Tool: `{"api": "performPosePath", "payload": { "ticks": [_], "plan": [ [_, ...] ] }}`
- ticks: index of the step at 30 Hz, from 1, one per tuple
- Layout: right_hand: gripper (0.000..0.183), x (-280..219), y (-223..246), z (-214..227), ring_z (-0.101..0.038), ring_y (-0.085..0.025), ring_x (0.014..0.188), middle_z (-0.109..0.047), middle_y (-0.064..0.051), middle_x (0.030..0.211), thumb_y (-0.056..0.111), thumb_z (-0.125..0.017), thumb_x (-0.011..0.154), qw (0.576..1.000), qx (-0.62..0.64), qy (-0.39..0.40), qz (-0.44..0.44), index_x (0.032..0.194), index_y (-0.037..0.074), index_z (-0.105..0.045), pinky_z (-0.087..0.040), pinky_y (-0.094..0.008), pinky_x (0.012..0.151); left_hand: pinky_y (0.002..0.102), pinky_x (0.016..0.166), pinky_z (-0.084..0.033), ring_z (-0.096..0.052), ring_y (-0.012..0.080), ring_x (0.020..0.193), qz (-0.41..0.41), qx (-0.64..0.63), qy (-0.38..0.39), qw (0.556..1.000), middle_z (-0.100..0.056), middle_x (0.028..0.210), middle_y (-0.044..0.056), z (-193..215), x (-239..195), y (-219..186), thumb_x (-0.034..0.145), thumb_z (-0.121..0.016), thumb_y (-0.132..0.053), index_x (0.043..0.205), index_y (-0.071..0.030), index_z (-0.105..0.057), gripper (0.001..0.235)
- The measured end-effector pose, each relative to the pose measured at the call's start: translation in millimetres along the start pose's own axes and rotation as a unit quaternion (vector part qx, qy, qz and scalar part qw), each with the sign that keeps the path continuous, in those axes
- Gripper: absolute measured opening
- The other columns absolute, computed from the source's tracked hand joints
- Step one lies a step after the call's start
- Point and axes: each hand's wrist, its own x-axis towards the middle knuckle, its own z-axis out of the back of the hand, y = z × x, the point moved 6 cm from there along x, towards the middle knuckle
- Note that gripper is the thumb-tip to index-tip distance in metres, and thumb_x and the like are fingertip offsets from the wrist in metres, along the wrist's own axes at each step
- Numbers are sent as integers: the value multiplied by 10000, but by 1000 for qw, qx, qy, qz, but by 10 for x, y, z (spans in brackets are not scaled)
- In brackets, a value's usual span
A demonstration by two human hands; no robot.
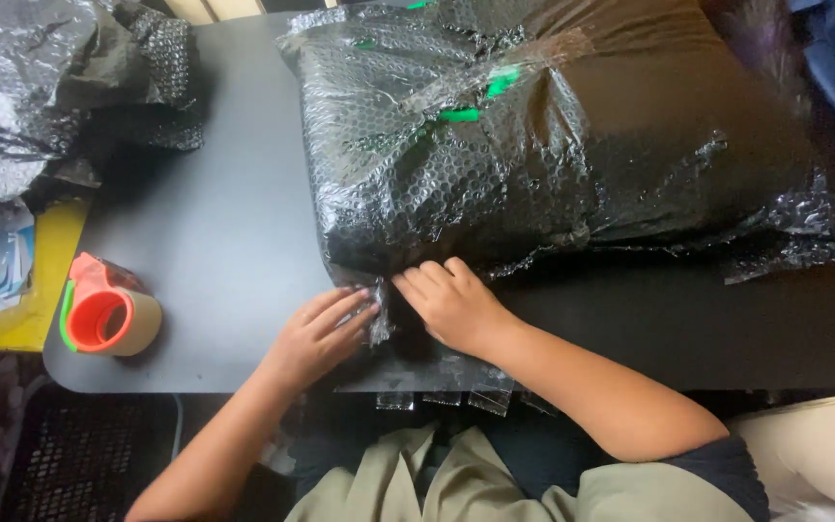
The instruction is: The person places a green tote bag on a sheet of black bubble wrap, folds the wrap around the bag, and secures it with clear packing tape. They smooth the wrap, cut tape from a dispenser, and apply multiple strips to seal the package.
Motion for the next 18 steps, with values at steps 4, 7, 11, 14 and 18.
{"api": "performPosePath", "payload": {
  "ticks": [4,7,11,14,18],
  "plan": [
    [96,-80,-64,-69,-511,-220,729,-542,-24,821,36,-652,865,995,2,-93,27,851,131,-662,-418,-362,648,409,969,-535,-651,269,1116,-40,87,53,994,-676,1288,55,-140,58,74,917,-640,-216,1343,-223,-688,428],
    [279,-64,-37,101,-425,-209,617,-437,-1,712,26,-592,940,988,17,-145,53,692,145,-548,-395,-341,574,421,944,-523,-632,269,1056,-61,99,50,992,-673,1241,54,-292,66,100,906,-649,-263,1280,-243,-706,379],
    [276,65,125,520,-475,-206,619,-520,-10,753,46,-548,1003,978,64,-180,79,751,141,-605,-423,-334,583,427,900,-522,-629,280,987,-49,101,40,993,-677,1220,61,-414,79,111,899,-662,-266,1284,-243,-696,387],
    [262,207,209,773,-519,-233,613,-542,-53,726,-22,-559,982,967,60,-223,108,768,95,-654,-483,-338,617,409,860,-510,-608,263,940,-31,116,28,992,-681,1172,40,-478,76,89,868,-703,-270,1228,-244,-724,362],
    [273,267,87,775,-571,-222,648,-563,-37,748,13,-538,1003,966,47,-237,92,784,118,-664,-500,-338,618,367,779,-504,-607,230,860,-8,101,0,995,-681,1077,12,-450,163,162,975,-544,-201,1145,-233,-743,263]
  ]
}}
